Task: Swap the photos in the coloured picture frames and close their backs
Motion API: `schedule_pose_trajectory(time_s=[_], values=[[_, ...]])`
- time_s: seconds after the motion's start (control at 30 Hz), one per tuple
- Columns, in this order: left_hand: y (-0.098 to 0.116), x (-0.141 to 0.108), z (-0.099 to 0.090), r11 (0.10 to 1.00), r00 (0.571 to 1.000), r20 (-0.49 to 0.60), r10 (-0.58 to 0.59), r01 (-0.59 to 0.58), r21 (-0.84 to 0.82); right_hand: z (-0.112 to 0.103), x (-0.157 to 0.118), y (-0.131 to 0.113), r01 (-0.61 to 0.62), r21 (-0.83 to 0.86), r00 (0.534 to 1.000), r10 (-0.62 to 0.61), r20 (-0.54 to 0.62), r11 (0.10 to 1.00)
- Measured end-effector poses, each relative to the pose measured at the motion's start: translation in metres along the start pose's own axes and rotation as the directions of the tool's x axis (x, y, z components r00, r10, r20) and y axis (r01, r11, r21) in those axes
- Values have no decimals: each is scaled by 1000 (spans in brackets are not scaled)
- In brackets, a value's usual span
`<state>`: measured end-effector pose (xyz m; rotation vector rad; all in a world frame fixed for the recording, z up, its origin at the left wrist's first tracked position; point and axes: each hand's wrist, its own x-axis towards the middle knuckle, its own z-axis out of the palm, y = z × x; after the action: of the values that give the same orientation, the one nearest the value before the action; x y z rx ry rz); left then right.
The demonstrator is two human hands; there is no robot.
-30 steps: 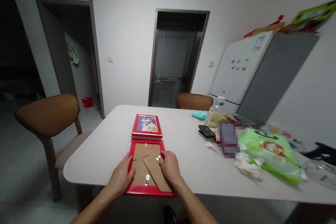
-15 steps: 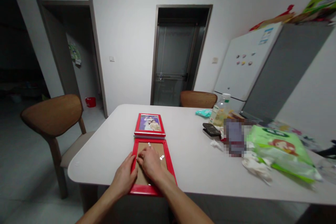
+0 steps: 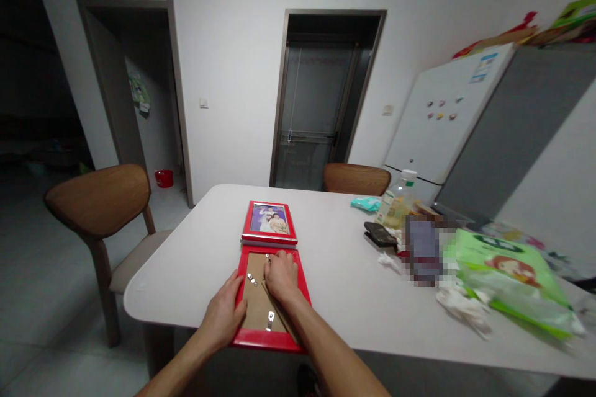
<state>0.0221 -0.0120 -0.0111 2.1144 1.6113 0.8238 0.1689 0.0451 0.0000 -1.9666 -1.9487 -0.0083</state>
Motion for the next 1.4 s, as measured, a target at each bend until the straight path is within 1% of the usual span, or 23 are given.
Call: schedule_pose_trajectory(time_s=[0.13,0.3,0.37,0.43,0.5,0.53,0.6,0.67,0.73,0.8,0.93,1.07,1.2,1.4], values=[[0,0,0,1000,1000,2,3,-3,-9,2,6,1,-32,-4,999,32,29,999],[0,1,1,1000,1000,3,3,-3,12,-3,1,-3,-3,25,998,1,67,1000],[-1,0,0,1000,1000,1,-2,2,16,-8,-5,0,24,80,997,-30,69,997],[-1,-1,0,1000,1000,-5,3,-3,14,-17,-15,7,106,180,990,-120,73,978],[0,-2,0,1000,1000,-7,1,-1,13,-29,-29,17,205,274,966,-240,101,940],[0,-2,1,1000,1000,-7,-4,4,10,-36,-37,21,239,301,948,-289,136,923],[0,-2,1,1000,1000,-10,-13,13,-3,-47,-51,29,270,325,906,-353,233,906],[0,-2,1,1000,1000,-16,-11,11,-18,-55,-61,31,273,336,878,-376,295,902],[0,-2,1,1000,1000,-20,-9,8,-29,-55,-67,30,257,345,883,-364,296,903],[0,-2,1,999,1000,-24,-14,13,-36,-51,-69,26,247,351,901,-348,260,903],[-1,-1,2,1000,1000,-30,-10,9,-24,-41,-69,22,266,364,918,-350,188,892],[-4,-1,4,1000,999,-27,19,-20,-11,-38,-68,22,221,349,959,-269,95,911],[-6,1,4,999,999,-24,36,-36,-14,-38,-62,17,176,278,973,-210,97,944],[-7,3,2,999,1000,-2,10,-10,-42,-38,-50,14,108,286,989,-132,68,952]])
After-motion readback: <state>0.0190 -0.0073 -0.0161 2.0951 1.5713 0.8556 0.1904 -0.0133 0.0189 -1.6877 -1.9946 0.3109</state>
